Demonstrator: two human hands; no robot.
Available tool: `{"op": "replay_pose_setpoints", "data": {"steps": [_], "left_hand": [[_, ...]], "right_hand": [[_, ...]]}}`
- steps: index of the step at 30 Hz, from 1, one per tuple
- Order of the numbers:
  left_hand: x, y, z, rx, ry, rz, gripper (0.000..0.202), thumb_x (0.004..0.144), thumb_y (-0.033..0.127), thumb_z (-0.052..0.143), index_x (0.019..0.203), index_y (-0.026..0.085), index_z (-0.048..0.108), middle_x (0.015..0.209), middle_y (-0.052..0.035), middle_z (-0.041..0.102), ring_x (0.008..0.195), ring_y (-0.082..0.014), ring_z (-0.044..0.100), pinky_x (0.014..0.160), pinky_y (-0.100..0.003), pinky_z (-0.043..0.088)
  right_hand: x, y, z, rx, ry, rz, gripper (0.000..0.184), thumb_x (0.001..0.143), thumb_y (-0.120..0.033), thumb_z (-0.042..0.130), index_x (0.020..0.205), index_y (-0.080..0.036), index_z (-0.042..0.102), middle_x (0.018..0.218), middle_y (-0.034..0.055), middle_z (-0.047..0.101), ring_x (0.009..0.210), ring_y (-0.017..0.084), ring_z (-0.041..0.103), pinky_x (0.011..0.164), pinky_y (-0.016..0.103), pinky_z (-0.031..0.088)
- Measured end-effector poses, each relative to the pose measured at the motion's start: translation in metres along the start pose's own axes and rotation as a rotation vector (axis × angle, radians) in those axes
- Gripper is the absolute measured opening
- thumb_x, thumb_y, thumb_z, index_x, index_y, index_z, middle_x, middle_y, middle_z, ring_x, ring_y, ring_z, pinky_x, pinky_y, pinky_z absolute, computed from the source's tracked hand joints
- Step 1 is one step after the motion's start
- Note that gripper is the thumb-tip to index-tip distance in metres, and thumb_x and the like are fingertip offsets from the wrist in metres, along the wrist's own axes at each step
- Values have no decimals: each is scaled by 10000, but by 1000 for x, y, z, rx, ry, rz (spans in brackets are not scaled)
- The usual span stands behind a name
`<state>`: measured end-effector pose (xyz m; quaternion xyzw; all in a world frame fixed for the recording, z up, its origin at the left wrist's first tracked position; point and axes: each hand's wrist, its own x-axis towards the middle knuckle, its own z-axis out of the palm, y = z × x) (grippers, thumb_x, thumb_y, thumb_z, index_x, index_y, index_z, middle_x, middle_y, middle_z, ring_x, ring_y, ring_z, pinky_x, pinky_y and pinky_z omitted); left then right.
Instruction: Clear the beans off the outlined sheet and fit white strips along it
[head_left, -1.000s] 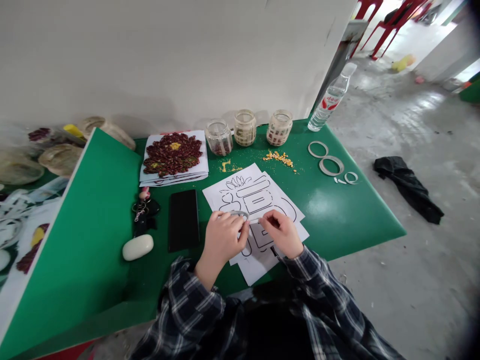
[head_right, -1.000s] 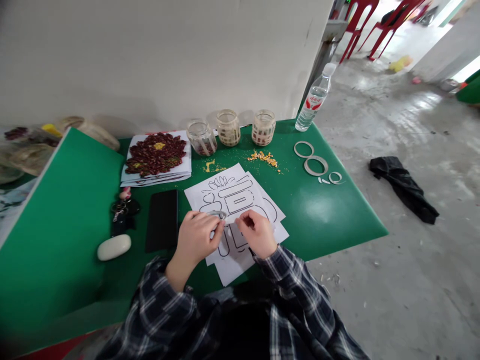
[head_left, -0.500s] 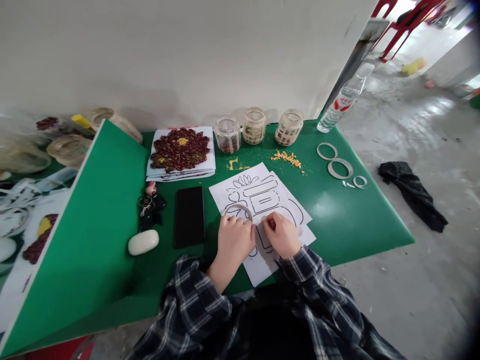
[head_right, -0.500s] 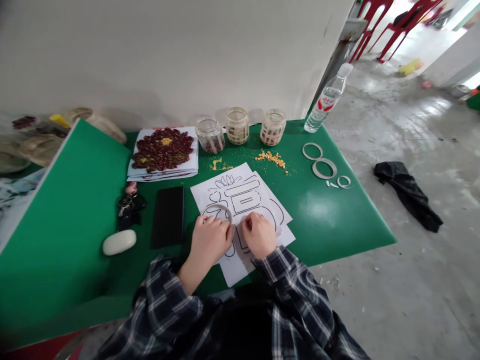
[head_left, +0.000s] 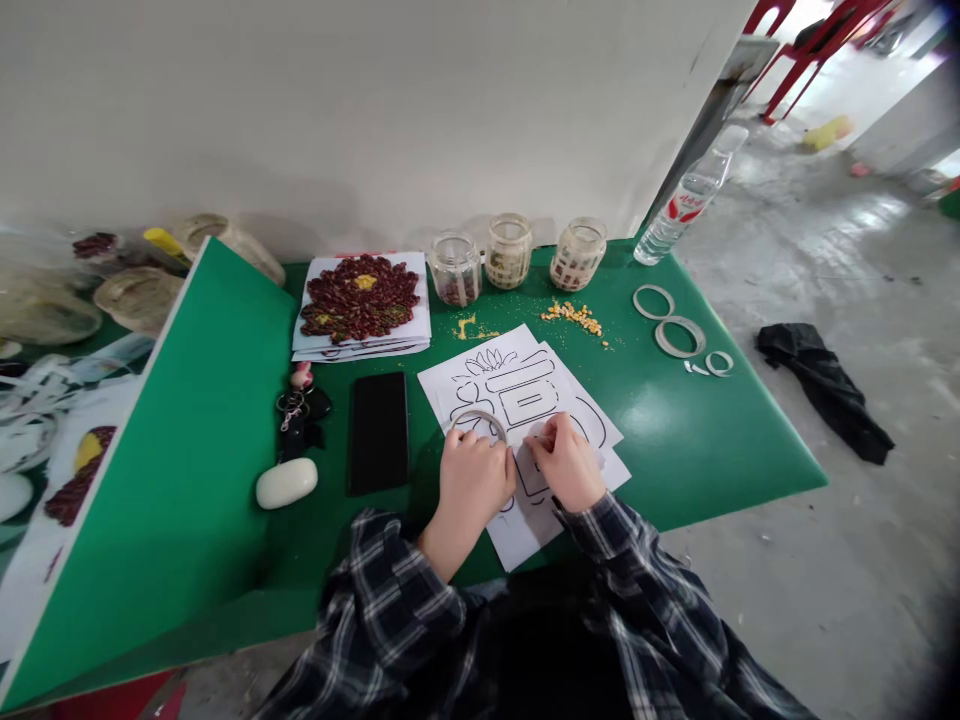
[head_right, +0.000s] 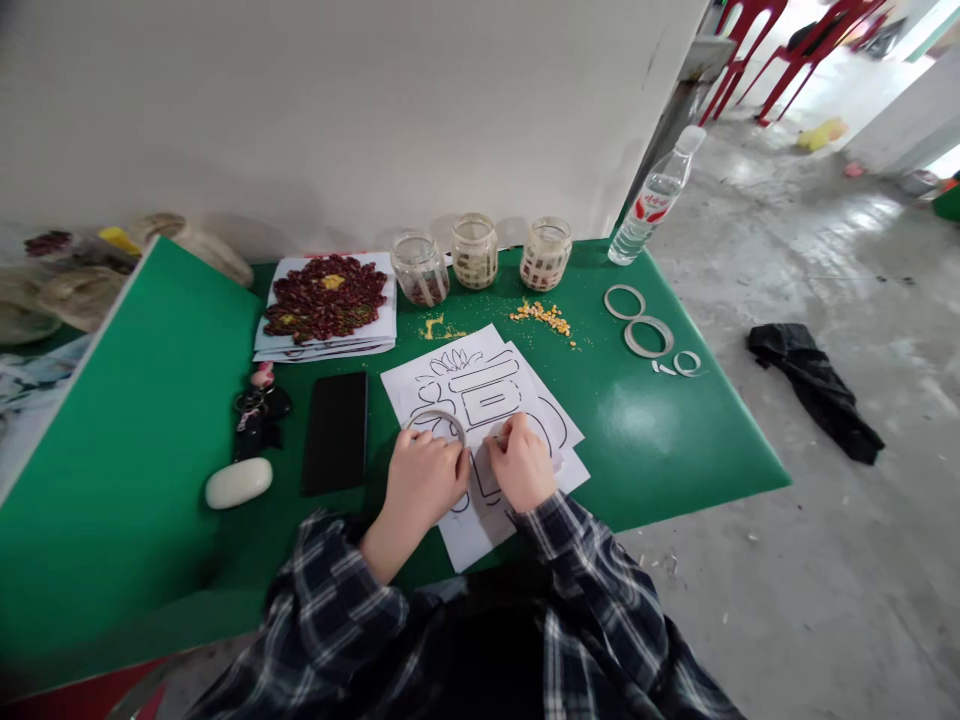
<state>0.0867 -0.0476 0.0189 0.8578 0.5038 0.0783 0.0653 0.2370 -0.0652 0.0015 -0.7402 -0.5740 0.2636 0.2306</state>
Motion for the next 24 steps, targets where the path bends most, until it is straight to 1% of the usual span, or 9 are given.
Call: {"op": "replay_pose_setpoints", "data": {"steps": [3, 6, 9, 12, 19, 24], "left_hand": [[1, 1, -2, 4, -21, -7, 360, 926, 277, 415, 695, 164, 666, 674, -88, 668, 756, -254, 591, 816, -445, 327], [2, 1, -3, 10, -26, -8, 361, 925, 277, 416, 692, 162, 666, 670, -88, 666, 759, -259, 590, 810, -446, 323], [1, 0, -1, 18, -21, 0, 356, 922, 267, 416, 683, 163, 659, 663, -85, 664, 754, -260, 588, 800, -445, 319], [1, 0, 1, 26, -9, 10, 352, 920, 254, 417, 669, 166, 648, 654, -83, 660, 742, -257, 585, 790, -444, 316], [2, 0, 2, 22, 2, 28, 351, 917, 241, 418, 657, 168, 642, 641, -92, 655, 727, -257, 582, 787, -448, 314], [3, -2, 2, 30, -14, 34, 354, 919, 253, 417, 657, 169, 641, 643, -92, 659, 724, -257, 584, 783, -449, 316]], "right_hand": [[2, 0, -4, 27, -8, 28, 152, 809, -278, 568, 814, -221, 428, 614, -38, 533, 601, 163, 518, 582, 274, 344], [5, -2, -7, 36, -48, 41, 140, 799, -299, 599, 787, -215, 487, 603, -40, 539, 598, 151, 514, 565, 262, 326], [7, -5, -9, 41, -110, 20, 134, 796, -314, 619, 743, -208, 557, 582, -41, 534, 575, 133, 493, 557, 252, 316], [7, -6, -9, 33, -123, 0, 137, 788, -308, 637, 717, -200, 591, 592, -35, 537, 573, 122, 478, 558, 246, 312], [7, -10, -9, -28, -117, -8, 149, 782, -301, 660, 697, -190, 607, 609, -20, 555, 571, 118, 463, 552, 243, 292], [10, -13, -11, -60, -149, -3, 178, 783, -325, 671, 681, -190, 617, 601, -20, 566, 566, 115, 468, 548, 244, 288]]}}
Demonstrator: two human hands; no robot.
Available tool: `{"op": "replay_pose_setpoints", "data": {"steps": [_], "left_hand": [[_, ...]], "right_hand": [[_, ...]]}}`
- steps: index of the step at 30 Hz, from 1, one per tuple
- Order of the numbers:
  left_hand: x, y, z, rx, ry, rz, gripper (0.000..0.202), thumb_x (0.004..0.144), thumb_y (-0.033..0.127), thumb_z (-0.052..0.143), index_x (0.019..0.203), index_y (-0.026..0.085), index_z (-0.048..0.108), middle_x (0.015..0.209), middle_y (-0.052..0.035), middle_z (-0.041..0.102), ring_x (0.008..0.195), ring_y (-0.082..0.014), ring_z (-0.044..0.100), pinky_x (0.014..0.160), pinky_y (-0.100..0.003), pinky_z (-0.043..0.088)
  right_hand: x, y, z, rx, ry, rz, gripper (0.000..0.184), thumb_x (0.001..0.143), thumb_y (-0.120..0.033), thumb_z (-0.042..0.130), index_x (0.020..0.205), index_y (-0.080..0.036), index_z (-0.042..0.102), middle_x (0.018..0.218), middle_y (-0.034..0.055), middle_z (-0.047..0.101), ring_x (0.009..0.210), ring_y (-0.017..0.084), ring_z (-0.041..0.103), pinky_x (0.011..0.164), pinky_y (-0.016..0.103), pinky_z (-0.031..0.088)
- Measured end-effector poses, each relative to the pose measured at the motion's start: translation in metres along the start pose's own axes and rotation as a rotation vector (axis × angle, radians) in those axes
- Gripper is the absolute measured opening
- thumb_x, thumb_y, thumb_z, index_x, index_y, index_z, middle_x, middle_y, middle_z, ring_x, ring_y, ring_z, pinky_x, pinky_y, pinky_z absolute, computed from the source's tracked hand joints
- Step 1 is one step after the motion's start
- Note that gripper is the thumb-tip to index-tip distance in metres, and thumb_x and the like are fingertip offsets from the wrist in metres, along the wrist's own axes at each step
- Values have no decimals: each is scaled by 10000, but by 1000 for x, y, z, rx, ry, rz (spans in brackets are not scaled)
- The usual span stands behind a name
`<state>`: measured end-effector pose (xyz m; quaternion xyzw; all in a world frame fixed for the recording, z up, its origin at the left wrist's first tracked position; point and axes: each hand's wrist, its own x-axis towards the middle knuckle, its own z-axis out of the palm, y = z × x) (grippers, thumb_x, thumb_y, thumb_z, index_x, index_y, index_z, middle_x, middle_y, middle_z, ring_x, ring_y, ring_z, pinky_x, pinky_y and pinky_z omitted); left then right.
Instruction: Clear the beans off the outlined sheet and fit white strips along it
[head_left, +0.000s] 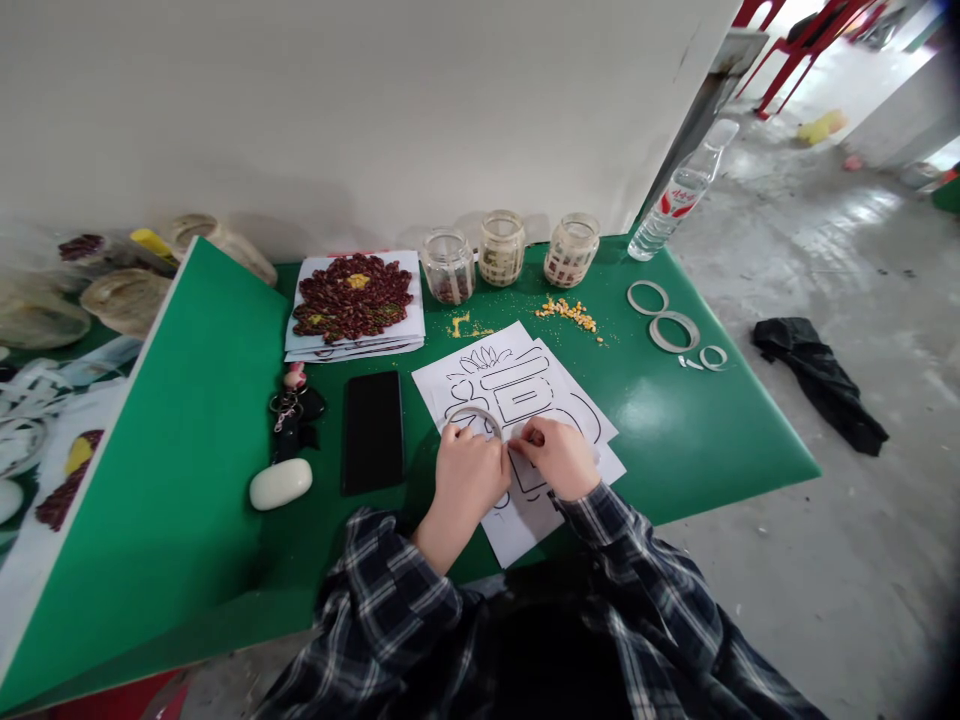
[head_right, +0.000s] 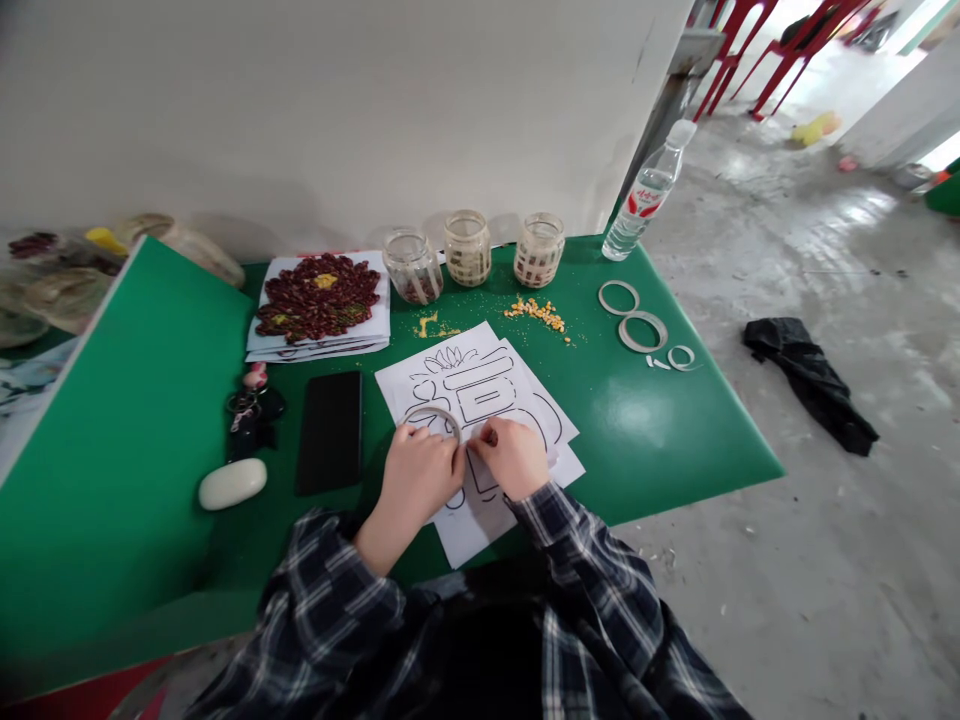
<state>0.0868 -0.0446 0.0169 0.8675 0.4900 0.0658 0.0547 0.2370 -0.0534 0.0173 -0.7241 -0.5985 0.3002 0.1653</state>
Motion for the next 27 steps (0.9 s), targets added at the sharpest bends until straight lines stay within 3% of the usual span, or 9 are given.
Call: {"op": "replay_pose_setpoints", "data": {"steps": [17, 23, 27], "left_hand": [[-1, -2, -1, 30, -61, 41, 290, 914, 263, 412, 766, 164, 641, 672, -93, 660, 720, -253, 589, 780, -435, 310], [0, 0, 3, 43, -42, 83, 283, 898, 219, 430, 734, 163, 653, 637, -105, 644, 693, -257, 580, 748, -429, 313], [1, -1, 3, 30, -21, 107, 296, 895, 219, 433, 714, 158, 659, 626, -113, 644, 685, -266, 578, 742, -431, 320]], "right_hand": [[13, -14, -11, -193, -132, 68, 191, 771, -352, 653, 664, -194, 652, 662, 20, 645, 660, 157, 574, 572, 260, 328], [21, -16, -8, -256, -176, 51, 54, 725, -220, 603, 718, -209, 655, 697, 28, 666, 704, 175, 605, 541, 259, 288], [21, -19, -6, -274, -156, 42, 121, 700, -135, 562, 713, -211, 655, 706, 44, 679, 711, 191, 618, 538, 269, 273]]}}
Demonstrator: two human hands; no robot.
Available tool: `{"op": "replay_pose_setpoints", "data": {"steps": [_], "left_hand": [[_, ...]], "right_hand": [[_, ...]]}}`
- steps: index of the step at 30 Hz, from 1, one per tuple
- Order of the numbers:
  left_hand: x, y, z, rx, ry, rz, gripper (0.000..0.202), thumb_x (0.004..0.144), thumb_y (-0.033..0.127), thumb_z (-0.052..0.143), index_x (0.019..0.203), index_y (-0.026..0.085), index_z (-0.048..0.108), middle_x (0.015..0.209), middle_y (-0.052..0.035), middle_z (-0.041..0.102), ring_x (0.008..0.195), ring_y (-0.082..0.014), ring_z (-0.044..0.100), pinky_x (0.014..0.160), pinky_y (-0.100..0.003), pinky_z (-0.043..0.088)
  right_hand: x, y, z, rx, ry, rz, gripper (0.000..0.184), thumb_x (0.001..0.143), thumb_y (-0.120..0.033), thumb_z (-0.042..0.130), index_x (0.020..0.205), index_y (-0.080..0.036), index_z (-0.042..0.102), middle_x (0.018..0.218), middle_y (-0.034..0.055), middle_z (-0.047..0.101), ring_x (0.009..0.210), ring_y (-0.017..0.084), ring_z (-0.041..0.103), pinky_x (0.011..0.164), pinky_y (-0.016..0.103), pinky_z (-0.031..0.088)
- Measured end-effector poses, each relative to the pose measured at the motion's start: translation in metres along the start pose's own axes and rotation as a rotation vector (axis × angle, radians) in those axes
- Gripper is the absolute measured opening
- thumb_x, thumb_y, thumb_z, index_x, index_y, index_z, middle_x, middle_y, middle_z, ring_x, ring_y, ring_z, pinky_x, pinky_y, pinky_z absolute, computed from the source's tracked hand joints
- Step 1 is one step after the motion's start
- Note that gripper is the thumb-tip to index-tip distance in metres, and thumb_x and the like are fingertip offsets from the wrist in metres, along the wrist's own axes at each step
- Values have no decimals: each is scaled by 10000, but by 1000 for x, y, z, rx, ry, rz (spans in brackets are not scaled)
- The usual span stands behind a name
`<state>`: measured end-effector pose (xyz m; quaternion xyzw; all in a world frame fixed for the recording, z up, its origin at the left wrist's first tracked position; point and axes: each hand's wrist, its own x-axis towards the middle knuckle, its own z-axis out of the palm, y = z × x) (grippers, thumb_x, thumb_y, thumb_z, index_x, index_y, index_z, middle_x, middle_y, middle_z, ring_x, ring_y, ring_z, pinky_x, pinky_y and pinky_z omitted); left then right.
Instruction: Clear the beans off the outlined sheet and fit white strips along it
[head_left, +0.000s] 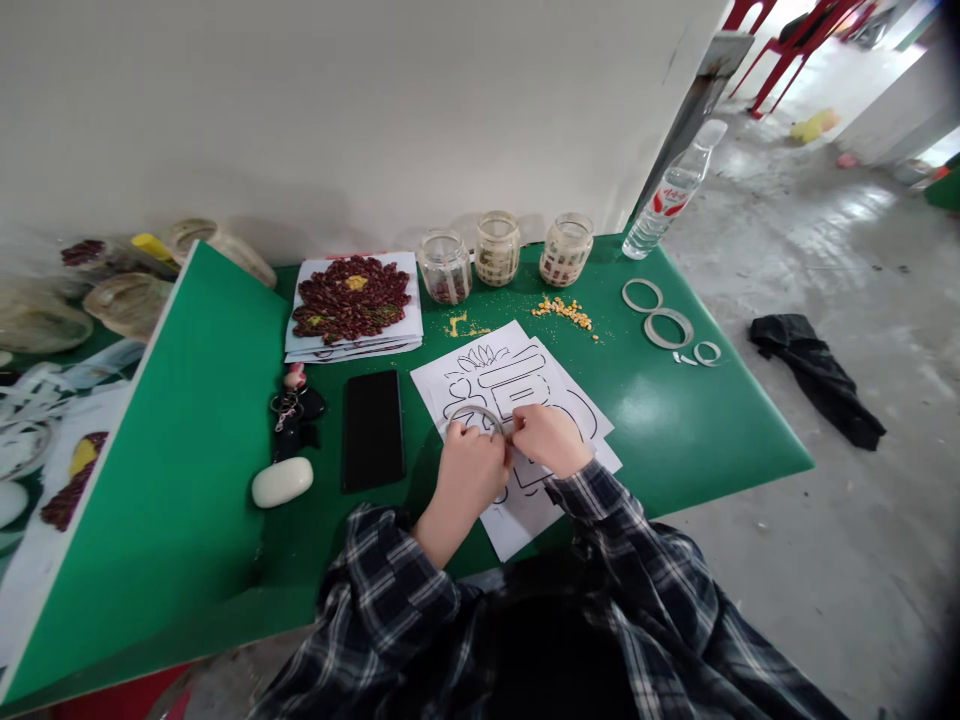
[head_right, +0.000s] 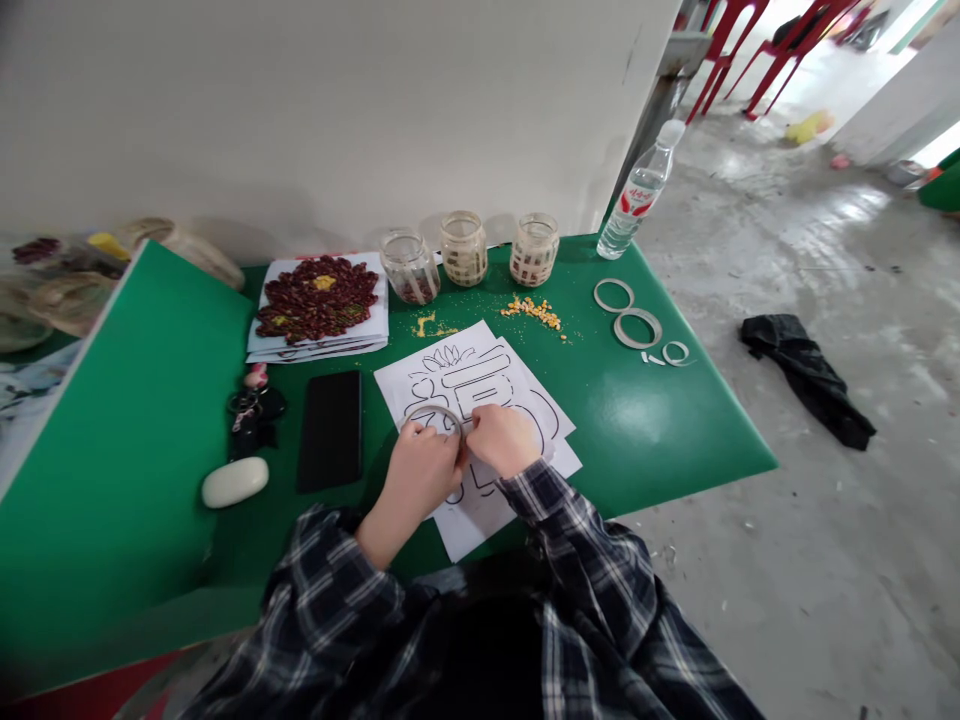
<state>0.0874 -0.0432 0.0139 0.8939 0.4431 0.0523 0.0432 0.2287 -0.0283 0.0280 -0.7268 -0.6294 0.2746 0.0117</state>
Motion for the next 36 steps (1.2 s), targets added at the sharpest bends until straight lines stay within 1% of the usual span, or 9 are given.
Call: {"op": "replay_pose_setpoints", "data": {"steps": [5, 9, 11, 13, 17, 21, 24, 32, 36], "left_hand": [[-1, 2, -2, -18, 15, 12, 291, 886, 238, 448, 686, 168, 648, 613, -100, 637, 668, -249, 575, 732, -420, 323], [-5, 2, -8, -83, 51, 33, 309, 877, 264, 462, 609, 194, 601, 565, -57, 597, 642, -212, 562, 738, -397, 324], [-7, -3, -13, -85, 80, -4, 328, 896, 275, 438, 609, 201, 578, 549, -39, 574, 631, -197, 551, 736, -383, 320], [-8, -11, -20, -83, 109, -69, 343, 922, 292, 409, 625, 204, 555, 556, -30, 561, 628, -190, 538, 727, -370, 316], [-8, -23, -32, -161, 121, -131, 353, 959, 283, 345, 657, 206, 511, 596, -21, 553, 631, -177, 510, 716, -345, 318], [-9, -20, -35, -268, 102, -61, 333, 968, 258, 313, 693, 207, 494, 622, -12, 546, 650, -173, 500, 746, -337, 330], [-9, -17, -33, -309, 103, -7, 314, 969, 248, 303, 729, 206, 500, 639, -11, 546, 664, -176, 496, 771, -340, 335], [-9, -17, -31, -297, 109, 13, 309, 968, 254, 314, 738, 202, 514, 654, -22, 569, 684, -184, 503, 780, -351, 332], [-8, -17, -29, -274, 119, 17, 304, 962, 250, 340, 724, 200, 522, 652, -23, 584, 686, -182, 517, 790, -352, 330]], "right_hand": [[-2, -4, -2, 8, -1, 6, 136, 695, -132, 552, 714, -209, 662, 711, 53, 684, 711, 196, 616, 545, 271, 279], [-1, -2, -3, 22, 4, 1, 117, 688, -133, 558, 693, -205, 650, 693, 43, 673, 684, 184, 600, 534, 268, 266], [0, 3, -4, 43, -2, -23, 69, 707, -171, 585, 671, -200, 636, 666, 34, 660, 655, 171, 581, 536, 262, 273], [0, 9, -4, 102, -6, -60, 97, 744, -236, 608, 655, -195, 613, 612, 18, 635, 614, 154, 557, 540, 252, 289], [-3, 22, -1, 413, -41, -133, 215, 853, -356, 544, 724, -190, 589, 548, -18, 602, 552, 122, 536, 558, 231, 358], [-12, 23, 3, 773, -18, -208, 256, 901, -386, 475, 848, -175, 609, 664, -8, 627, 584, 108, 547, 570, 222, 427], [-18, 17, 1, 902, -23, -227, 271, 882, -413, 508, 898, -169, 626, 696, -3, 624, 582, 104, 534, 543, 220, 435], [-20, 16, -3, 969, -68, -217, 275, 812, -435, 601, 816, -161, 626, 661, -9, 606, 563, 94, 510, 535, 225, 422], [-20, 19, -3, 955, -67, -220, 247, 776, -403, 646, 804, -158, 627, 627, -29, 560, 547, 86, 458, 515, 218, 382]]}}
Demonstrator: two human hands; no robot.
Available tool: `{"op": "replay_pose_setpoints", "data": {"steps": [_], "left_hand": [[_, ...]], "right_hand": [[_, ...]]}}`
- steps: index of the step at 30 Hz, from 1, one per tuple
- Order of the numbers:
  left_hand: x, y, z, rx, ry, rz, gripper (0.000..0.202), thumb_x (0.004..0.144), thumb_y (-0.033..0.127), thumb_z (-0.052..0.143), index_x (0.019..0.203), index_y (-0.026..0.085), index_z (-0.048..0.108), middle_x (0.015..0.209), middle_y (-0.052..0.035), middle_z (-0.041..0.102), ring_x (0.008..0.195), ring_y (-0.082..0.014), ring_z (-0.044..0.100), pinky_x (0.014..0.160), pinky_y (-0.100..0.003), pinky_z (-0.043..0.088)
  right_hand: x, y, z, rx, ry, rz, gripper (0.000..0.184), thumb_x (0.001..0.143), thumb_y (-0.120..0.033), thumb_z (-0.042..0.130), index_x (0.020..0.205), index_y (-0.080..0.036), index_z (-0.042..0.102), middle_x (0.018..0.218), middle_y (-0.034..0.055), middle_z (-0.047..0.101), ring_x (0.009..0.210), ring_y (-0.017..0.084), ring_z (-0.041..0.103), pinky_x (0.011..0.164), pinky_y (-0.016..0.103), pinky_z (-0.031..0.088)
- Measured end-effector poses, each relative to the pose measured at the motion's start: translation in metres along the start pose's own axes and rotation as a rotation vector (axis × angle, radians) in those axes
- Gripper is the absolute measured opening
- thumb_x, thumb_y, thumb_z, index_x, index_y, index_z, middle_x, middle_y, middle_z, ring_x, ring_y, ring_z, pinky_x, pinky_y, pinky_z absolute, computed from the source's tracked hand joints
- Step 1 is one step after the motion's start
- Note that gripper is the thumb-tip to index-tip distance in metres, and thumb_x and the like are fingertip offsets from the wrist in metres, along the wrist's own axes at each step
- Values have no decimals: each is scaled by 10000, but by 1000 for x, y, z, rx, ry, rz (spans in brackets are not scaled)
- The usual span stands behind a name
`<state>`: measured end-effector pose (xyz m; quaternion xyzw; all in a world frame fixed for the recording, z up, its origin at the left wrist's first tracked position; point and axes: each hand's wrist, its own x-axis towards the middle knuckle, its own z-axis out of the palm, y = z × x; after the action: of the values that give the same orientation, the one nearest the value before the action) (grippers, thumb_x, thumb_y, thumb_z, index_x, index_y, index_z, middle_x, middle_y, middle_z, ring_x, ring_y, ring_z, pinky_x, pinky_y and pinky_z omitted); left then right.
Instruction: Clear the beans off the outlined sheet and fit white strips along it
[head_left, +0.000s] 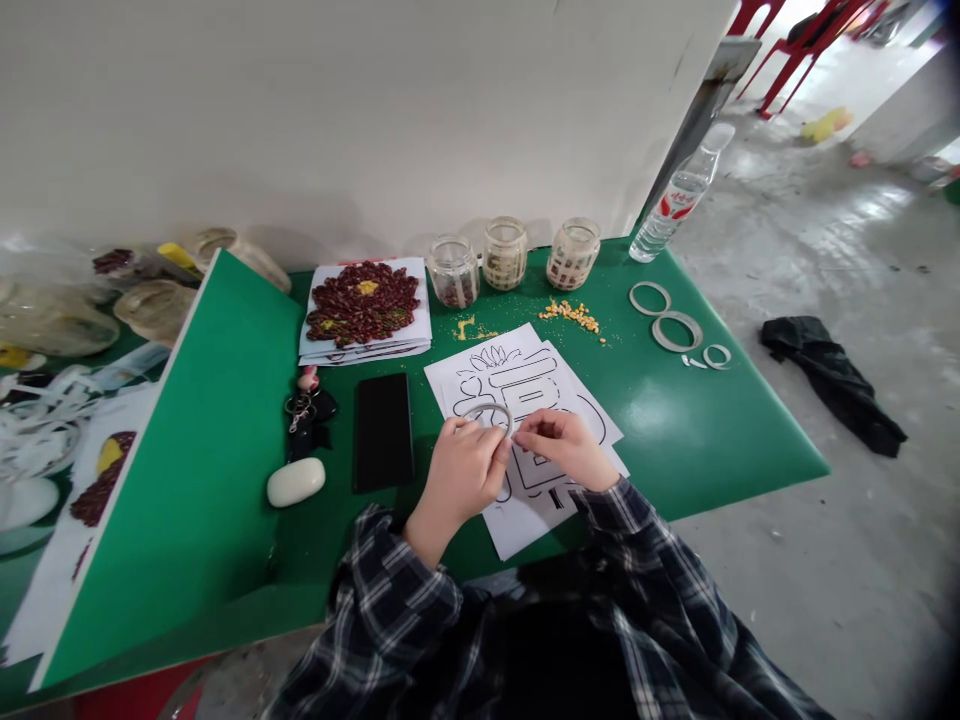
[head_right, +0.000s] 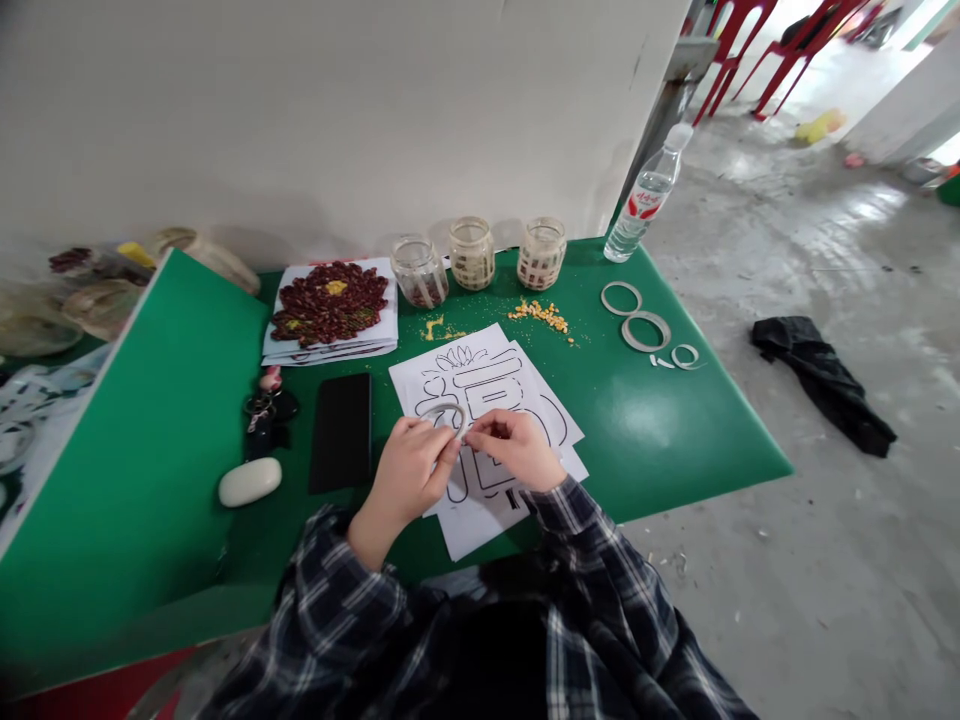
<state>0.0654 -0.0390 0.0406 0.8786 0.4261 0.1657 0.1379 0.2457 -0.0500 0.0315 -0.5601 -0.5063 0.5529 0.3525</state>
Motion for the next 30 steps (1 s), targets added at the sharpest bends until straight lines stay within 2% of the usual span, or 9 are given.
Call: {"op": "replay_pose_setpoints", "data": {"steps": [4, 9, 13, 17, 22, 30], "left_hand": [[0, -1, 2, 49, 1, -3, 306, 966, 284, 370, 741, 198, 559, 682, -27, 631, 711, -183, 545, 786, -359, 322], [-1, -3, 3, 121, 6, -43, 322, 961, 316, 398, 725, 202, 585, 695, -22, 666, 724, -189, 569, 780, -380, 312], [-3, -3, 3, 175, 3, -94, 320, 953, 313, 410, 712, 199, 587, 694, -25, 674, 739, -204, 583, 795, -398, 309], [-5, -1, 8, 207, -39, -93, 332, 949, 312, 412, 703, 189, 599, 667, -36, 667, 723, -214, 587, 800, -412, 314], [-6, 1, 14, 230, -88, -106, 332, 940, 295, 418, 701, 181, 619, 650, -53, 665, 714, -226, 594, 800, -425, 317], [-8, 3, 17, 225, -110, -104, 335, 936, 278, 416, 685, 185, 617, 642, -55, 662, 703, -225, 598, 803, -429, 316]], "right_hand": [[-4, -4, -3, -103, 19, -7, 229, 806, -390, 595, 757, -166, 601, 591, -44, 497, 541, 89, 423, 514, 223, 360], [-6, 1, -5, -211, 111, -6, 209, 818, -371, 561, 750, -175, 586, 656, -21, 563, 596, 112, 480, 576, 245, 397], [-5, 14, -1, -337, 186, 64, 176, 828, -344, 545, 779, -183, 598, 673, -5, 607, 600, 129, 519, 577, 254, 395], [-5, 18, 3, -521, 205, 115, 131, 826, -308, 559, 788, -191, 606, 636, -4, 614, 591, 141, 534, 563, 251, 375], [-5, 15, 9, -716, 217, 132, 113, 832, -278, 561, 789, -194, 621, 712, 16, 660, 639, 144, 570, 591, 247, 365], [-4, 18, 14, -824, 249, 127, 102, 836, -272, 558, 797, -196, 614, 706, 15, 661, 653, 148, 571, 580, 250, 327]]}}
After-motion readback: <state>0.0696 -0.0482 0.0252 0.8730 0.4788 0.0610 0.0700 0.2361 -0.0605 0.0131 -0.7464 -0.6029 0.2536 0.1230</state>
